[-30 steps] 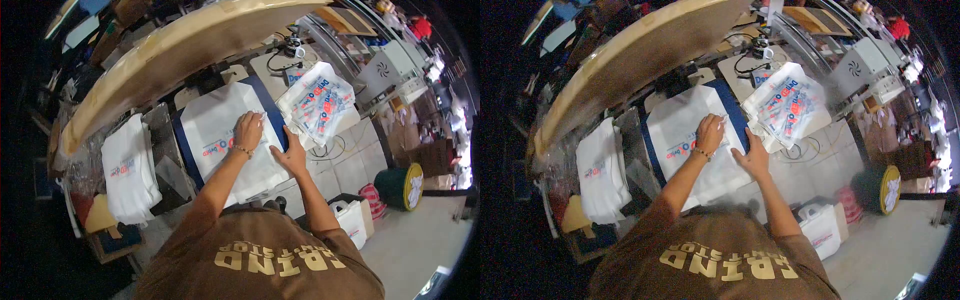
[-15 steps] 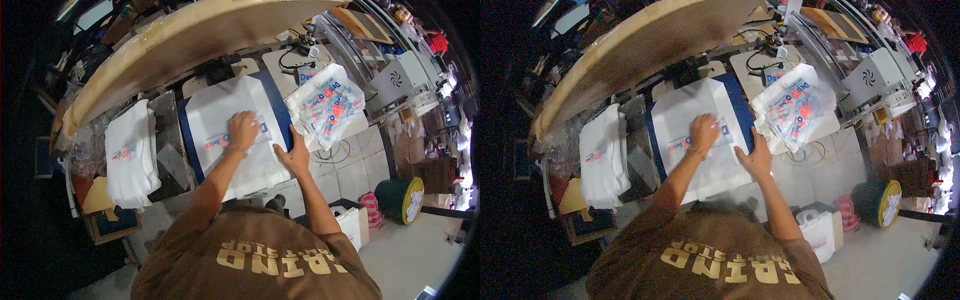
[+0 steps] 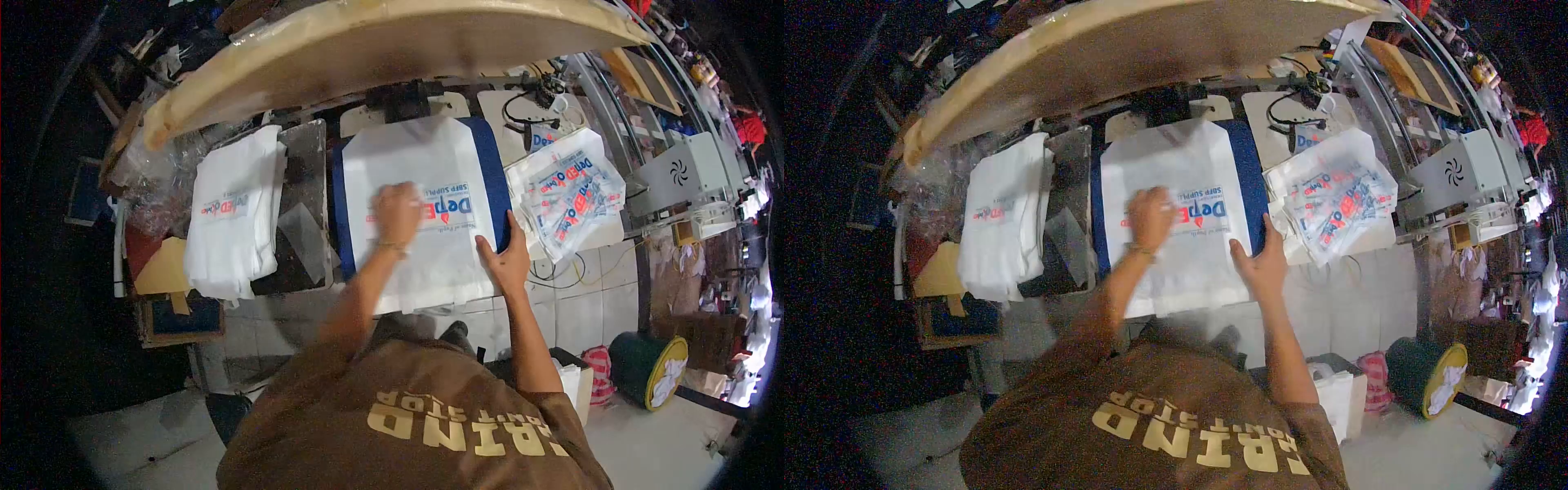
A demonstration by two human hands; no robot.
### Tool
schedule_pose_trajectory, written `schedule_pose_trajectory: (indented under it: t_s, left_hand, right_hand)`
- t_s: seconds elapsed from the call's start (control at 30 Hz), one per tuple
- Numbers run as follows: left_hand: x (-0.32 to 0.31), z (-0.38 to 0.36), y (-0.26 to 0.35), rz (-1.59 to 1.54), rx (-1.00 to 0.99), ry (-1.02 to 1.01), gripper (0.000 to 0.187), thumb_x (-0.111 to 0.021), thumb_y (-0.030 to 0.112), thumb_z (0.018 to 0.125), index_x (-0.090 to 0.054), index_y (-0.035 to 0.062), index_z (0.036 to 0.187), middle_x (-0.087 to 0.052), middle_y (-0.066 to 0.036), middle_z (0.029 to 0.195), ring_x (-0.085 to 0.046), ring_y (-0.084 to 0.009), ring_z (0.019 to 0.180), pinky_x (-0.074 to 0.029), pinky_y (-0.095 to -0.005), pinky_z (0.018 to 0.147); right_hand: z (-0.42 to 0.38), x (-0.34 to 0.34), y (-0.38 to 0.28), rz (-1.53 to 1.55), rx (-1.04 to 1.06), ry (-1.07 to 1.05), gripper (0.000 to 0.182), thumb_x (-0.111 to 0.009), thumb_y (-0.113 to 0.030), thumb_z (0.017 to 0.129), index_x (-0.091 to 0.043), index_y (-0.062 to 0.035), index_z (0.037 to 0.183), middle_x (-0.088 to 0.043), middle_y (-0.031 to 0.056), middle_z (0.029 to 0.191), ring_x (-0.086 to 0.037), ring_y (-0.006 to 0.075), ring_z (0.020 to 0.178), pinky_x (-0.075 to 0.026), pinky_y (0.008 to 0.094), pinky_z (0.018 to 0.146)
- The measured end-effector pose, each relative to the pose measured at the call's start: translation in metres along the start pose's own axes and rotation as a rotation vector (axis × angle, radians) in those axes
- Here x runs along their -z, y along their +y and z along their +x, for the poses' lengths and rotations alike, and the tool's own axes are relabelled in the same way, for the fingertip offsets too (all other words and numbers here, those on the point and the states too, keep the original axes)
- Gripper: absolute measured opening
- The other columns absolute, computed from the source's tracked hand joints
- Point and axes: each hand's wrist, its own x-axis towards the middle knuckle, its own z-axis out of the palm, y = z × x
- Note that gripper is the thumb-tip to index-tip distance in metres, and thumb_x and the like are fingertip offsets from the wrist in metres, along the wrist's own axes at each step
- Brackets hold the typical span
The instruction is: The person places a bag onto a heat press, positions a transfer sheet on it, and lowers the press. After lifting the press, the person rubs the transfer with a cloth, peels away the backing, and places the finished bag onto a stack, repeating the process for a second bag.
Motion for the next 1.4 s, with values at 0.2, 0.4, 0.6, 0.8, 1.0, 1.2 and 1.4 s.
schedule_pose_trajectory:
  t_s: [0.2,0.4,0.6,0.8,1.0,1.2,1.4]
  left_hand:
    - [0.007,-0.011,0.018,-0.088,0.033,-0.001,0.022,-0.077,0.023,0.078,-0.071,0.0107,0.096,-0.074,-0.008,0.103,-0.063,-0.0320,0.101,-0.046,-0.0491,0.090]
    - [0.020,-0.035,0.008,-0.127,-0.040,-0.090,0.016,-0.079,0.020,0.079,-0.070,0.0092,0.088,-0.072,-0.011,0.092,-0.064,-0.0346,0.095,-0.049,-0.0515,0.082]
    - [-0.002,-0.043,0.004,-0.209,0.006,-0.012,0.013,-0.079,0.020,0.080,-0.070,0.0119,0.082,-0.073,-0.010,0.089,-0.065,-0.0326,0.096,-0.049,-0.0520,0.081]
    - [-0.002,-0.036,0.038,-0.182,-0.160,-0.035,0.019,-0.078,0.020,0.079,-0.071,0.0106,0.093,-0.073,-0.010,0.092,-0.064,-0.0339,0.098,-0.048,-0.0502,0.087]
    - [0.019,-0.031,-0.019,-0.008,0.126,-0.109,0.020,-0.079,0.023,0.076,-0.070,0.0117,0.089,-0.071,-0.009,0.086,-0.065,-0.0358,0.089,-0.050,-0.0518,0.081]
    - [-0.041,0.020,0.080,-0.151,-0.157,0.059,0.022,-0.076,0.023,0.079,-0.073,0.0109,0.097,-0.074,-0.008,0.099,-0.063,-0.0326,0.103,-0.045,-0.0496,0.092]
    - [0.023,-0.016,-0.044,0.041,0.135,0.118,0.020,-0.076,0.014,0.075,-0.072,0.0105,0.094,-0.070,-0.014,0.092,-0.064,-0.0354,0.089,-0.050,-0.0528,0.079]
  right_hand:
    - [0.005,-0.004,0.002,-0.002,0.044,0.025,0.090,-0.086,-0.043,0.078,-0.048,-0.0085,0.152,-0.063,0.0195,0.127,-0.065,0.0367,0.116,-0.053,0.0454,0.097]
    - [0.002,0.004,-0.005,0.016,-0.009,-0.028,0.090,-0.085,-0.043,0.078,-0.048,-0.0056,0.151,-0.063,0.0211,0.128,-0.064,0.0379,0.117,-0.052,0.0455,0.097]
    - [0.002,-0.001,-0.001,-0.002,0.052,0.027,0.089,-0.085,-0.041,0.077,-0.050,-0.0031,0.149,-0.063,0.0213,0.130,-0.063,0.0370,0.119,-0.052,0.0444,0.098]
    - [0.002,0.001,-0.002,0.028,0.029,0.014,0.089,-0.085,-0.041,0.076,-0.049,-0.0042,0.149,-0.062,0.0198,0.127,-0.063,0.0372,0.117,-0.052,0.0453,0.097]
    - [0.005,0.004,-0.007,-0.004,-0.038,-0.038,0.093,-0.085,-0.044,0.075,-0.046,-0.0086,0.152,-0.061,0.0182,0.128,-0.063,0.0371,0.117,-0.053,0.0454,0.096]
    - [0.004,0.001,-0.002,-0.019,-0.006,-0.021,0.093,-0.085,-0.044,0.075,-0.046,-0.0099,0.152,-0.061,0.0187,0.129,-0.063,0.0371,0.117,-0.053,0.0462,0.096]
    - [0.003,0.000,-0.001,-0.017,-0.001,-0.023,0.092,-0.085,-0.044,0.076,-0.047,-0.0087,0.151,-0.063,0.0203,0.127,-0.065,0.0382,0.113,-0.053,0.0468,0.095]
